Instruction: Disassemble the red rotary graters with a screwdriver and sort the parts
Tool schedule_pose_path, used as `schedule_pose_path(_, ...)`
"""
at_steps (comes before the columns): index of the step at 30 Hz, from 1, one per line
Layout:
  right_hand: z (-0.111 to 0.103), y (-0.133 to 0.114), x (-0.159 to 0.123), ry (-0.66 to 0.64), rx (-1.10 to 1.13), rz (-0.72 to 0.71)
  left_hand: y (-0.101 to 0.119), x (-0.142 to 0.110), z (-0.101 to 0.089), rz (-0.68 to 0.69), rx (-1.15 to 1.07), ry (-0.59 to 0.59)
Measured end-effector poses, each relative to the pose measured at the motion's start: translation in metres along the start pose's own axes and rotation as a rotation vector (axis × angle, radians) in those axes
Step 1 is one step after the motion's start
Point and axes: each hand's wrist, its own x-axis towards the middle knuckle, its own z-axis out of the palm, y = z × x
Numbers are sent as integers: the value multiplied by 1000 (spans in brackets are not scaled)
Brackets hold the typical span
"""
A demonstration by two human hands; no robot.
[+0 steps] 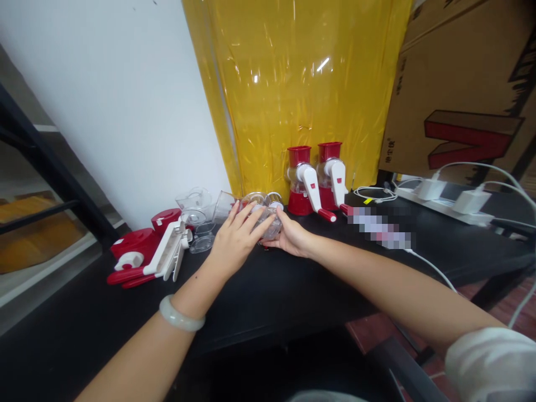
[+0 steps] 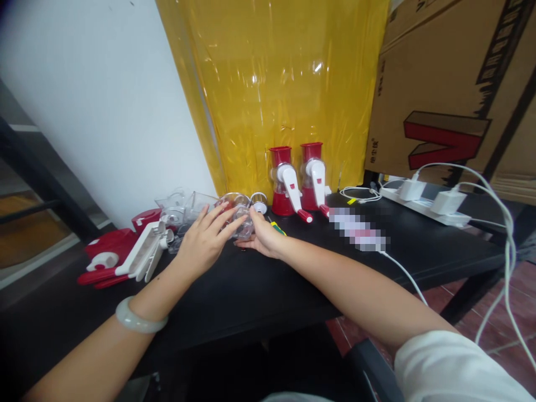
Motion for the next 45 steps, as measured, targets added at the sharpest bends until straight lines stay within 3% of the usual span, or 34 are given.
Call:
schedule_pose_path(8, -1, -3, 1, -12, 45, 42, -7, -4, 1, -48, -37, -18)
schedule_pose_path(13, -5, -4, 1, 48, -13, 8, -16, -10, 2, -230, -144, 19)
schedule_pose_path(16, -8, -6, 2, 41, -103, -32, -24, -14, 5, -434, -261, 136)
schedule_pose_path(22, -14, -5, 11, -14, -364, -176, -55, -24, 13, -883, -458, 494)
schedule_pose_path(25, -12, -2, 14, -70, -555, -279, -77, -33, 13, -1013, -577, 655)
schedule_pose_path(29, 0, -3, 20, -216, -909, -352, -100, -46, 17, -1067, -580, 759)
schedule_pose_path(34, 26, -4, 51, -384, -1283, -484, -108, -55, 24, -1068, -596, 776)
schedule_pose_path(41, 67, 7, 84, -565, -1792, -286, -112, -59, 23, -1107, -538, 792)
schedule_pose_path(45, 79, 8, 89, -606, -1924, -205, -113, -60, 20, -1129, -510, 816)
